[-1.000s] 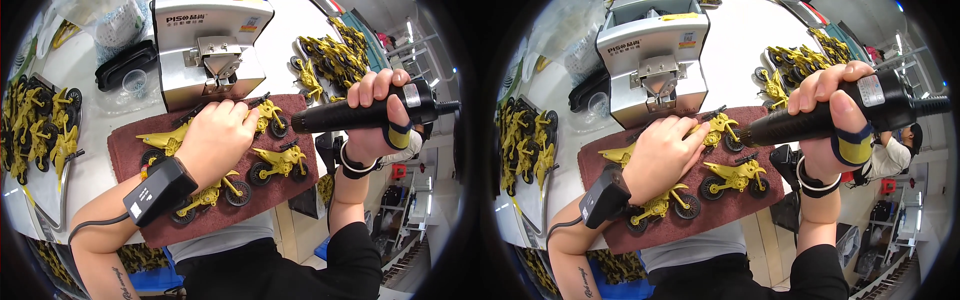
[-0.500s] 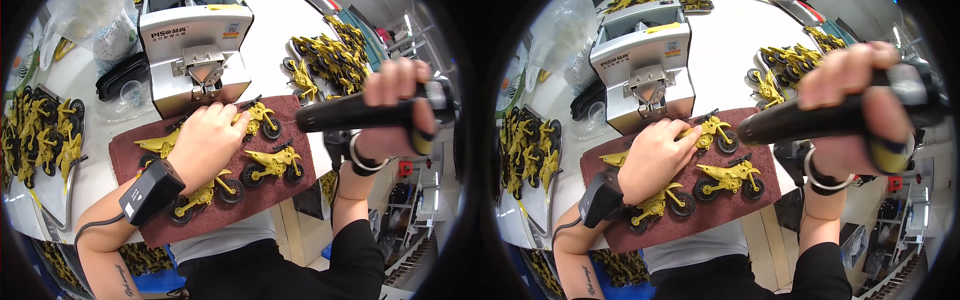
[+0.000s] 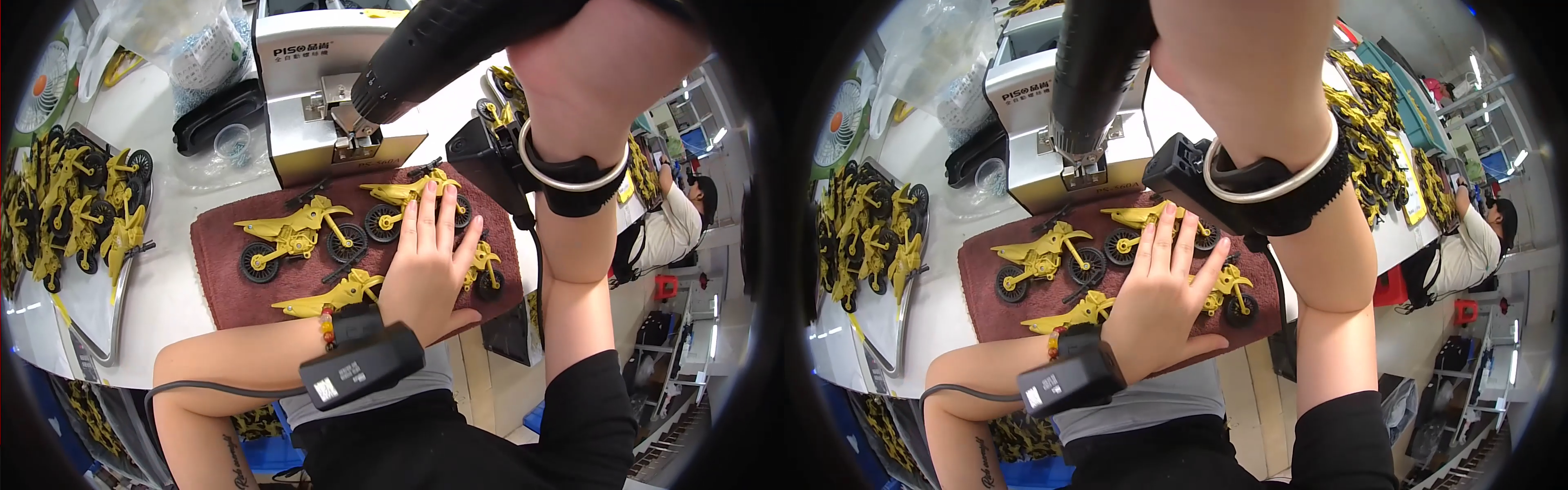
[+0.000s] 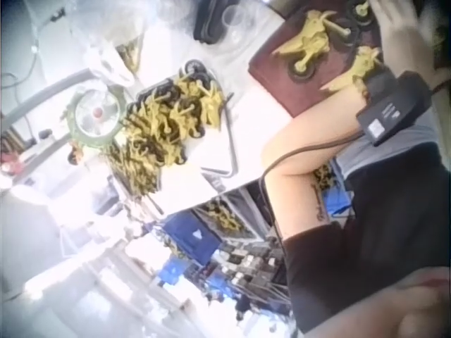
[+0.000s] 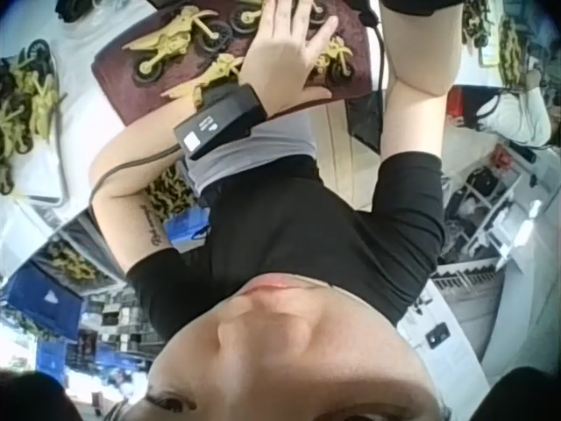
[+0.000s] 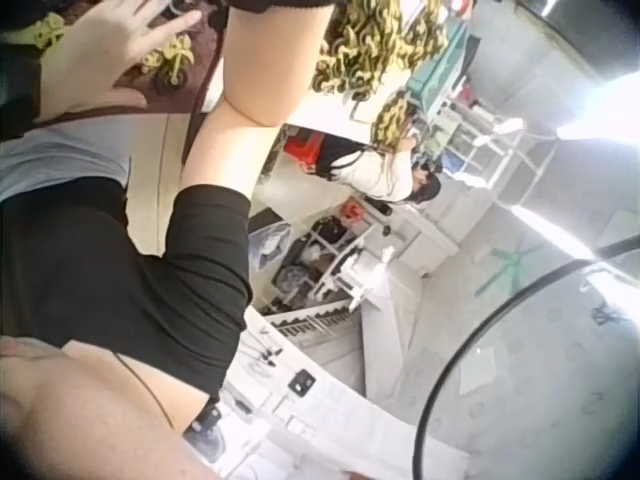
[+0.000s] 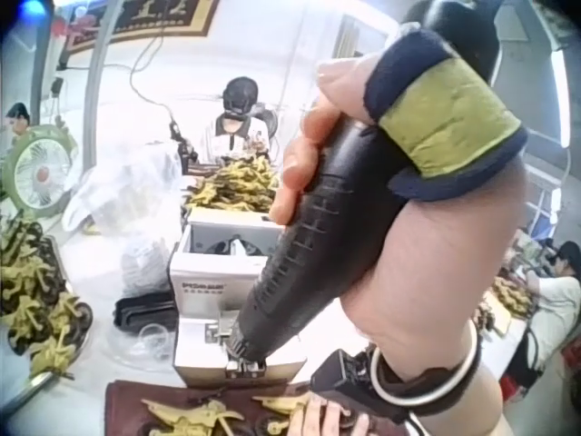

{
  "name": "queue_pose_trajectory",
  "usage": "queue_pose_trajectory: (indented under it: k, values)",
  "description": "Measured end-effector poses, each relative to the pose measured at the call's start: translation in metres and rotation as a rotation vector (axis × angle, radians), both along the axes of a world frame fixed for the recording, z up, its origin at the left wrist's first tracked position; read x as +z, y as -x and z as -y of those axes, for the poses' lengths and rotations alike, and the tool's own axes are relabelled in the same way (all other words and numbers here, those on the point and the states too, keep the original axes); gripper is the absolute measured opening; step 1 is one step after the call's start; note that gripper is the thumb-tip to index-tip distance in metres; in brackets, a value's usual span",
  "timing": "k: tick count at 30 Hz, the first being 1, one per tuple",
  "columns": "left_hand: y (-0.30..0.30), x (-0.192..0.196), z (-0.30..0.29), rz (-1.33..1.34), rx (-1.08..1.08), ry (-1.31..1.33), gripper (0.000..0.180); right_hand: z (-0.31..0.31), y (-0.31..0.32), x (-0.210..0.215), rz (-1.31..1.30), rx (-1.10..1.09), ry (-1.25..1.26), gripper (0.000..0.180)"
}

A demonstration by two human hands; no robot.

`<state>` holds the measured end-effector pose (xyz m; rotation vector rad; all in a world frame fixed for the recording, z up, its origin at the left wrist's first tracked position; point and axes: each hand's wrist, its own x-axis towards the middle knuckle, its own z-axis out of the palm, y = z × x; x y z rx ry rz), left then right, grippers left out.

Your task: Use an electric screwdriver to assemble or process parts on toy motorcycles at a production workbench.

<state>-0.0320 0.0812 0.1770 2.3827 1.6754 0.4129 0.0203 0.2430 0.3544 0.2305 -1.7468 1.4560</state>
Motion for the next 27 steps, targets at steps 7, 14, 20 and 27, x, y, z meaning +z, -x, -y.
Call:
queue_pose_trajectory:
  k: [7, 14, 20, 27]
  values:
    - [0.000, -0.005, -0.001, 0.000, -0.007, -0.063, 0.096, 0.004, 0.012, -0.019, 0.060, 0.059, 0.063, 0.035]
    - [-0.005, -0.005, 0.001, 0.016, 0.006, -0.082, 0.089, 0.037, -0.006, -0.030, 0.125, 0.107, 0.114, 0.035]
    - [-0.002, -0.003, -0.001, -0.054, -0.013, 0.025, 0.077, 0.052, -0.013, -0.051, 0.101, 0.055, 0.070, 0.033]
    - [-0.004, -0.010, 0.000, -0.052, 0.009, -0.084, 0.096, 0.034, -0.009, -0.020, -0.115, -0.185, 0.128, 0.030]
